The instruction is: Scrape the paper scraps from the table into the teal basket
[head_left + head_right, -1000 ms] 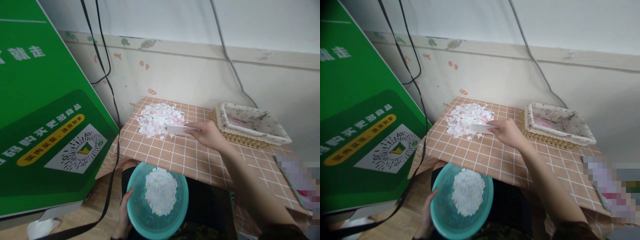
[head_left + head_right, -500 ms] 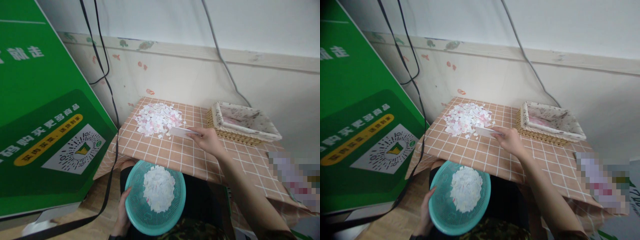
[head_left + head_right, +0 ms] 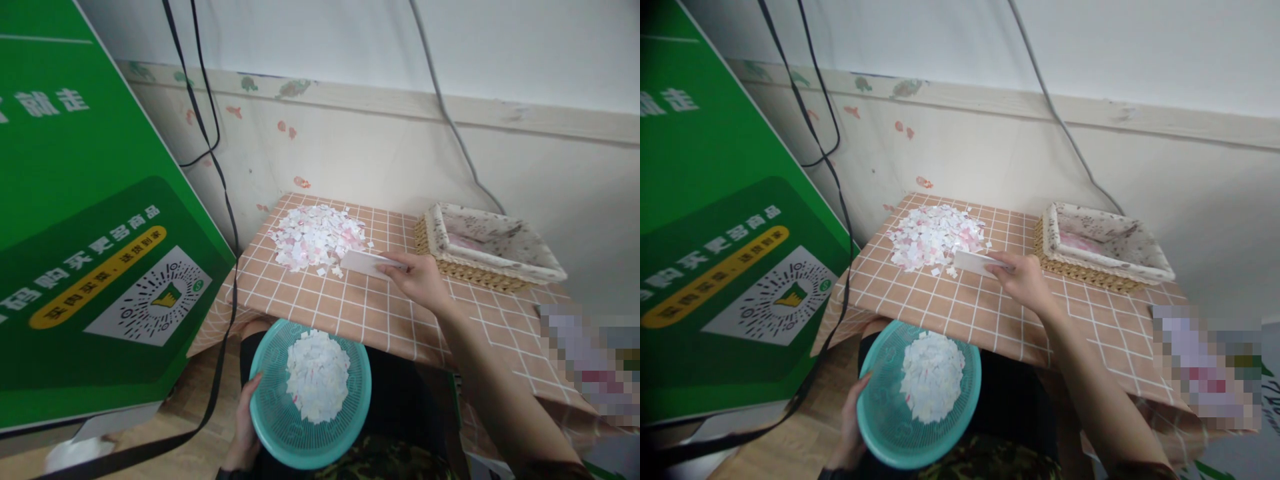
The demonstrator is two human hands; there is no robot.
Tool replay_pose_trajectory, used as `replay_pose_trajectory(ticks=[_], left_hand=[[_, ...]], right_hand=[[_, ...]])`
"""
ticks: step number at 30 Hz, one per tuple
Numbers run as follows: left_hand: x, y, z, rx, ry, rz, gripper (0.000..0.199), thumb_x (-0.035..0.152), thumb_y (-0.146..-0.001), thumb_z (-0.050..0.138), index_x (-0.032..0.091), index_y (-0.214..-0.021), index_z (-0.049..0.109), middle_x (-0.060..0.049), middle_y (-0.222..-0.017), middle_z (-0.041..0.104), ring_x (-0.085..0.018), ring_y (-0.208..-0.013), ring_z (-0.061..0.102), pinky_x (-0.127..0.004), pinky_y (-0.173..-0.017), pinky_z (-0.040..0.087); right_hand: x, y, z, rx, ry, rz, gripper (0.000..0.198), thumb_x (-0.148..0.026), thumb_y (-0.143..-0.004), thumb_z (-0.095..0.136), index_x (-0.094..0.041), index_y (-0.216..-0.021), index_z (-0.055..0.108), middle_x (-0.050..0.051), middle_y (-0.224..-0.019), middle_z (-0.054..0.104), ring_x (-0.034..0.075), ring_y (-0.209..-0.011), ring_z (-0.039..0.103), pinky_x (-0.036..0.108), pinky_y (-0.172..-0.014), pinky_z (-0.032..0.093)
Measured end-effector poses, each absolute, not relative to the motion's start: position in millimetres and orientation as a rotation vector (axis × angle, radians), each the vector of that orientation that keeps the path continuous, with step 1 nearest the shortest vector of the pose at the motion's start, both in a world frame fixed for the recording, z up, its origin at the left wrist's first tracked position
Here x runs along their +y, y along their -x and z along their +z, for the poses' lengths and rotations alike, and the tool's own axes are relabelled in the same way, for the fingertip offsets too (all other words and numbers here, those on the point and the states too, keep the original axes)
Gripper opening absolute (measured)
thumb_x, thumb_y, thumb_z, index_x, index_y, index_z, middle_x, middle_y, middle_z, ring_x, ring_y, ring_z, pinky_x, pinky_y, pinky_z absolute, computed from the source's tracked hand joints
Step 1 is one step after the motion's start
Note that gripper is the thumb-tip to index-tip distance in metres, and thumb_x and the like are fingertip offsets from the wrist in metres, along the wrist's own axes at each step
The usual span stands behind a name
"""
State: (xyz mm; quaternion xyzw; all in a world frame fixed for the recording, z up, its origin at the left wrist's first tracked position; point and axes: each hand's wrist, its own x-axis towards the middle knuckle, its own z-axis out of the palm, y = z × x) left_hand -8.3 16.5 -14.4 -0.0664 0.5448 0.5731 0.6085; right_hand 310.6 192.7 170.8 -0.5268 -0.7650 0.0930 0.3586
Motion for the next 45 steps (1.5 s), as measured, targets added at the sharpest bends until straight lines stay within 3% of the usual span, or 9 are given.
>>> replay_pose_trajectory(ticks=[16, 23, 34, 40, 45], left_hand=[[17, 6, -7, 1.201, 0.141, 1.279, 0.020, 0.029, -0.059, 0.071, 0.015, -0.072, 0.073, -0.006, -0.068, 0.073, -0.023, -0.062, 0.066, -0.037, -0.067, 0.053], [18, 8, -10, 1.235, 0.130, 1.339, 0.020, 0.029, -0.057, 0.073, 0.015, -0.071, 0.073, -0.004, -0.069, 0.073, -0.021, -0.064, 0.066, -0.032, -0.066, 0.052], [16, 8, -10, 1.225, 0.105, 1.294, 0.021, 0.029, -0.060, 0.071, 0.014, -0.075, 0.072, -0.006, -0.072, 0.073, -0.023, -0.064, 0.066, -0.037, -0.068, 0.052], [16, 7, -9, 1.202, 0.118, 1.303, 0.022, 0.030, -0.060, 0.071, 0.013, -0.075, 0.072, -0.006, -0.070, 0.073, -0.024, -0.064, 0.065, -0.039, -0.069, 0.052], [16, 9, -16, 1.210, 0.110, 1.303, 0.021, 0.030, -0.061, 0.071, 0.014, -0.074, 0.072, -0.005, -0.070, 0.072, -0.022, -0.062, 0.065, -0.038, -0.070, 0.052]], right_hand=[[204, -309, 194, -2.138, 1.204, 0.430, 0.020, -0.026, -0.081, 0.057, -0.023, -0.097, 0.070, 0.003, -0.094, 0.071, 0.019, -0.081, 0.066, 0.030, -0.069, 0.051], [194, -318, 199, -2.147, 1.288, 0.411, 0.018, -0.025, -0.080, 0.059, -0.020, -0.093, 0.070, 0.004, -0.088, 0.072, 0.018, -0.073, 0.066, 0.029, -0.064, 0.050], [181, -316, 178, -1.992, 1.323, 0.405, 0.022, -0.034, -0.080, 0.060, -0.022, -0.094, 0.071, 0.005, -0.090, 0.072, 0.021, -0.072, 0.067, 0.031, -0.060, 0.053], [184, -303, 170, -2.012, 1.262, 0.389, 0.021, -0.033, -0.082, 0.057, -0.025, -0.096, 0.071, 0.003, -0.098, 0.071, 0.021, -0.084, 0.067, 0.031, -0.067, 0.053], [188, -307, 178, -2.046, 1.365, 0.223, 0.022, -0.032, -0.082, 0.057, -0.023, -0.097, 0.071, 0.003, -0.084, 0.073, 0.016, -0.060, 0.065, 0.029, -0.055, 0.049]])
